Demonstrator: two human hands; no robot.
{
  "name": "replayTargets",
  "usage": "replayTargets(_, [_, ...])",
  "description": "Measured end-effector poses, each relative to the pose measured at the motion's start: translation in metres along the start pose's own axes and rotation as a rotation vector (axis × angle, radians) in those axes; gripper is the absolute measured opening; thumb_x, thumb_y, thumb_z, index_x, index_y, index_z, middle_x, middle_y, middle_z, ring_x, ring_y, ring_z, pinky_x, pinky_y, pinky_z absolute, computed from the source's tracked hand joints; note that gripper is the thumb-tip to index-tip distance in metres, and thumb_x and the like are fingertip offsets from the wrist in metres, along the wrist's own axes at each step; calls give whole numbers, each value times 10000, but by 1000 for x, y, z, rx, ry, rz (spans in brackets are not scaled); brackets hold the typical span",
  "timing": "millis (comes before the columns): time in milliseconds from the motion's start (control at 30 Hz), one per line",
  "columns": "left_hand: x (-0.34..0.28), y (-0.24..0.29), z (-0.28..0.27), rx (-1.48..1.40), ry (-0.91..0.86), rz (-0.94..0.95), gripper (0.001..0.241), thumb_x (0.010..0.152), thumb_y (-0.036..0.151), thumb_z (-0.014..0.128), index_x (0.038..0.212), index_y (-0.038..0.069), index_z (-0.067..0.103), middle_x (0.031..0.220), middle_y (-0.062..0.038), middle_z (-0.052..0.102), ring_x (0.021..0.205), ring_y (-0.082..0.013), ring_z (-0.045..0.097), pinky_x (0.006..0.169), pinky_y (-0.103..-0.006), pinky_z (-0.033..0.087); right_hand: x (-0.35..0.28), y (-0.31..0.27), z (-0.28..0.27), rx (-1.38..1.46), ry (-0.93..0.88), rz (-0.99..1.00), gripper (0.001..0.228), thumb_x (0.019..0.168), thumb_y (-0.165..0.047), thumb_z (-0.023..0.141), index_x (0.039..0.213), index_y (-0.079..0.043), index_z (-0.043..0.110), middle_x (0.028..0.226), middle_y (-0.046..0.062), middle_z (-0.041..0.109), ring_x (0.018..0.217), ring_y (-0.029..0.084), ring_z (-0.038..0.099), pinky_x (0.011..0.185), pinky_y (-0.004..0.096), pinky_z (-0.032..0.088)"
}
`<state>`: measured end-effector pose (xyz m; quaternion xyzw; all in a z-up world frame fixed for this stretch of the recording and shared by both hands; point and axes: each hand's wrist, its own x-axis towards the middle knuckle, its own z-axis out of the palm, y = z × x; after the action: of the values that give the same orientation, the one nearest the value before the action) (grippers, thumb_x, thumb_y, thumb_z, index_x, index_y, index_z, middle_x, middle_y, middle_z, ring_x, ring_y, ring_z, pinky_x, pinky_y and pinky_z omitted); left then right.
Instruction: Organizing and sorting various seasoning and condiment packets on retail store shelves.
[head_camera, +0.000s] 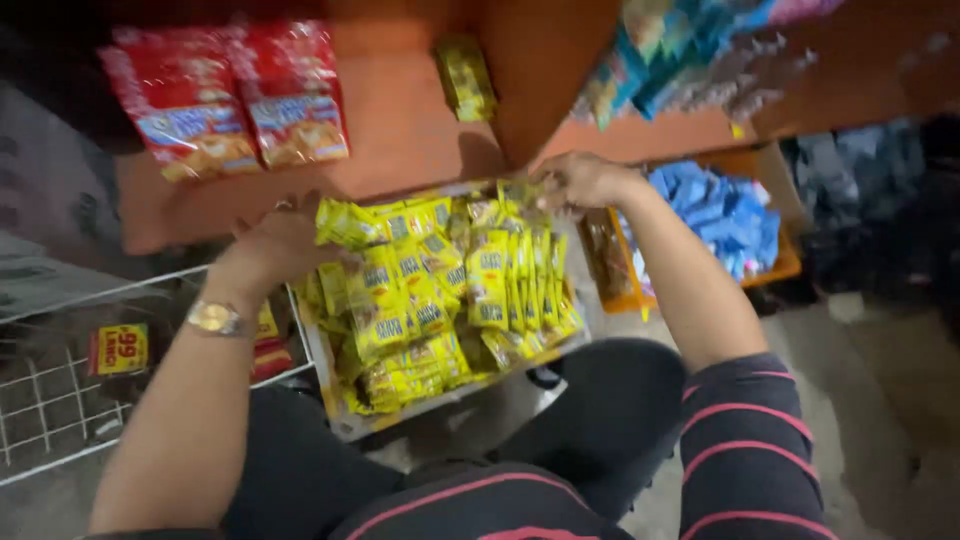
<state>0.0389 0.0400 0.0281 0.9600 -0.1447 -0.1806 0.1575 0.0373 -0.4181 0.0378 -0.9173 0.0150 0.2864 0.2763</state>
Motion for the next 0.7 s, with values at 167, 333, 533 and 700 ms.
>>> replayTargets(167, [32,-14,24,100,30,207,908,718,531,836,1407,52,491,1432,-227,555,1339,-383,519,1088,-500,447,-24,11,33,-290,43,-14,472,862,-419,775,1226,-120,754,985,112,799,822,231,769,771,406,608])
replayTargets(333, [35,-6,26,-23,-62,269,655,722,375,808,1319,156,651,1328,-121,685,1273,-290,628,1077,-405,491,5,25,85,-498,259,-79,529,926,-455,648,1398,-217,630,1174,153,710,990,375,691,868,500,557])
replayTargets(533, [73,-28,65,11,-115,313,745,665,366,822,1346,157,604,1248,-110,711,1162,-308,657,997,-439,500,31,26,125,-241,366,-5,582,862,-522,761,1234,-82,676,1109,225,701,1025,396,672,910,485,541])
replayTargets(700, [60,15,73,288,-231,87,573,913,437,646,1386,118,601,1304,-187,722,1191,-347,709,1044,-470,536,9,25,103,142,250,15,411,906,-414,740,1116,-61,734,889,158,760,787,305,751,715,436,611])
